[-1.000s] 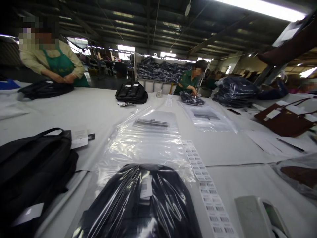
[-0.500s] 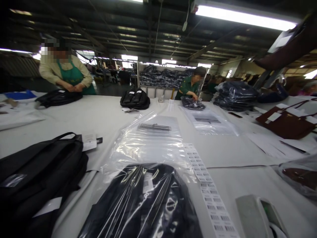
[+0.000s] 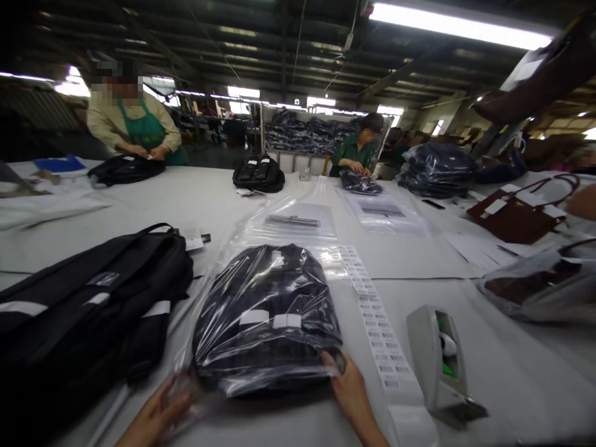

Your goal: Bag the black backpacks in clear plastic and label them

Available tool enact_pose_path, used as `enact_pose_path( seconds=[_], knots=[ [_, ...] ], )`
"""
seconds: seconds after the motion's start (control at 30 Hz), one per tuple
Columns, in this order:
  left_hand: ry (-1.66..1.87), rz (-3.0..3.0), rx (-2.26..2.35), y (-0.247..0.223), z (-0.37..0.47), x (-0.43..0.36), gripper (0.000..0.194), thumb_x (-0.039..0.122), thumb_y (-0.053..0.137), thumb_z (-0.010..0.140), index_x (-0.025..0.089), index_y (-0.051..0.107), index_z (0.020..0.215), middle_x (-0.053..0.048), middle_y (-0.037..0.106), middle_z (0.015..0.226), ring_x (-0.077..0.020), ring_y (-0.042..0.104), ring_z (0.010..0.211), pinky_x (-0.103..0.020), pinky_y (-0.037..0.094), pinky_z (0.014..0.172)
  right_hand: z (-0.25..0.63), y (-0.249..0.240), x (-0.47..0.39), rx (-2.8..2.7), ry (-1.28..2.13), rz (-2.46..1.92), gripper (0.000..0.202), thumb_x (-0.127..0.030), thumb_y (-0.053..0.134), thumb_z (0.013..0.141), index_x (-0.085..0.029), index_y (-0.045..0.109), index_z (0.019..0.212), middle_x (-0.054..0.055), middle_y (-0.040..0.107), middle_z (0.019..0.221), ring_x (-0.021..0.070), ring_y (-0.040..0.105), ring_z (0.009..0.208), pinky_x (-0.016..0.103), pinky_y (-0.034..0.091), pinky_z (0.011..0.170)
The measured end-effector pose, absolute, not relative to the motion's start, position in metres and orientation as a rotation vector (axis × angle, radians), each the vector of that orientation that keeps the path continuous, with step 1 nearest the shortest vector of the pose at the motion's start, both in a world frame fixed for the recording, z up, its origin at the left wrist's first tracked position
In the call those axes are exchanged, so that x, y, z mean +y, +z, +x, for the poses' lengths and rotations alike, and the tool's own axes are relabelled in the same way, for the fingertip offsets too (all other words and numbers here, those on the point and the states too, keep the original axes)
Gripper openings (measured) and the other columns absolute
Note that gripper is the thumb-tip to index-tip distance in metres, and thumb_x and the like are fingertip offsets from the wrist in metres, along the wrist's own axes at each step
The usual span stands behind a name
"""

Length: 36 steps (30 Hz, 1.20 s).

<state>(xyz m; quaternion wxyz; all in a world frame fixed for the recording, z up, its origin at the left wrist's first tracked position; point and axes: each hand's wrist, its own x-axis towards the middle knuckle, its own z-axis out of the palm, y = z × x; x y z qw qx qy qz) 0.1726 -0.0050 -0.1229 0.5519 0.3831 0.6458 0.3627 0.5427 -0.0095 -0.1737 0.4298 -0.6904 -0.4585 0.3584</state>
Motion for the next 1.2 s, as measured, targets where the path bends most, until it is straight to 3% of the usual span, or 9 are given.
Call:
enact_pose_path(
  seconds=[0.13,0.27,0.33,0.43,0.67,0.77,0.9,1.07,1.2],
  knots=[
    [0.763,1.329,1.58,-0.136,0.149,-0.017,0.094,0.049,0.066,0.064,0.019,0.02,0.14,-0.01,0.064,0.101,-0.0308,0.06,0.098,-0.044,0.048,0.086,0.57,-0.185,-0.028,-1.093,0.798,-1.866,0.047,-0.041,0.055,0.07,-0.01,0.066,0.102,0.011,0.071,0.097,0.0293,0.063,0.099,0.041,0.045,0.092],
    [0.655,1.916,1.557,-0.145,0.134,-0.029,0.087,0.027,0.069,0.052,0.021,0.04,0.134,-0.01,0.048,0.13,-0.0303,0.049,0.116,-0.039,0.042,0.097,0.589,-0.179,-0.052,-1.087,0.656,-1.868,0.045,-0.037,0.051,0.065,-0.013,0.068,0.099,0.009,0.071,0.098,0.0273,0.063,0.098,0.037,0.047,0.089],
    [0.708,1.988,1.641,-0.147,0.129,-0.031,0.062,0.031,0.06,0.064,0.021,0.052,0.124,-0.009,0.057,0.12,-0.0272,0.057,0.105,-0.038,0.048,0.089,0.589,-0.18,-0.064,-1.081,0.544,-1.917,0.046,-0.041,0.049,0.066,-0.015,0.068,0.099,0.009,0.07,0.1,0.0266,0.063,0.096,0.036,0.047,0.087],
    [0.913,1.897,1.812,-0.148,0.131,-0.031,0.035,0.041,0.049,0.074,0.022,0.065,0.098,-0.006,0.068,0.095,-0.0257,0.062,0.088,-0.037,0.05,0.079,0.578,-0.189,-0.085,-1.134,0.534,-2.01,0.044,-0.05,0.044,0.07,-0.017,0.071,0.081,0.009,0.072,0.081,0.0272,0.067,0.078,0.036,0.05,0.071],
    [1.201,1.476,1.751,-0.148,0.193,-0.008,0.037,0.052,0.044,0.074,0.017,0.058,0.078,0.002,0.056,0.057,-0.0149,0.052,0.05,-0.024,0.043,0.046,0.559,-0.156,-0.067,-1.318,0.524,-1.904,0.035,-0.044,0.038,0.078,-0.021,0.058,0.061,0.001,0.064,0.055,0.0178,0.06,0.054,0.026,0.043,0.055],
    [1.232,1.506,1.762,-0.132,0.205,0.015,0.039,0.049,0.041,0.077,0.016,0.058,0.087,0.005,0.051,0.053,-0.0107,0.042,0.039,-0.021,0.034,0.038,0.572,-0.126,-0.038,-1.308,0.434,-1.898,0.044,-0.05,0.037,0.08,-0.021,0.053,0.052,0.001,0.057,0.046,0.0157,0.055,0.048,0.026,0.039,0.053],
    [1.237,1.616,1.8,-0.119,0.181,0.011,0.041,0.046,0.047,0.076,0.019,0.058,0.105,0.002,0.061,0.068,-0.0098,0.044,0.039,-0.021,0.037,0.04,0.592,-0.131,-0.046,-1.243,0.307,-1.976,0.048,-0.054,0.035,0.078,-0.018,0.063,0.063,0.005,0.061,0.054,0.0198,0.057,0.055,0.029,0.038,0.056],
    [1.176,1.771,1.887,-0.148,0.138,-0.044,0.035,0.05,0.056,0.067,0.021,0.065,0.085,-0.003,0.066,0.077,-0.0202,0.06,0.065,-0.03,0.047,0.064,0.608,-0.177,-0.099,-1.284,0.331,-2.069,0.046,-0.058,0.046,0.067,-0.018,0.069,0.069,0.006,0.062,0.052,0.0243,0.058,0.054,0.032,0.039,0.055],
    [0.99,1.885,1.987,-0.157,0.123,-0.074,0.035,0.053,0.054,0.071,0.023,0.062,0.088,0.002,0.063,0.065,-0.0184,0.058,0.056,-0.028,0.045,0.061,0.615,-0.195,-0.12,-1.301,0.295,-2.103,0.049,-0.063,0.048,0.068,-0.02,0.068,0.082,0.001,0.06,0.05,0.0223,0.06,0.053,0.031,0.041,0.055]
  ],
)
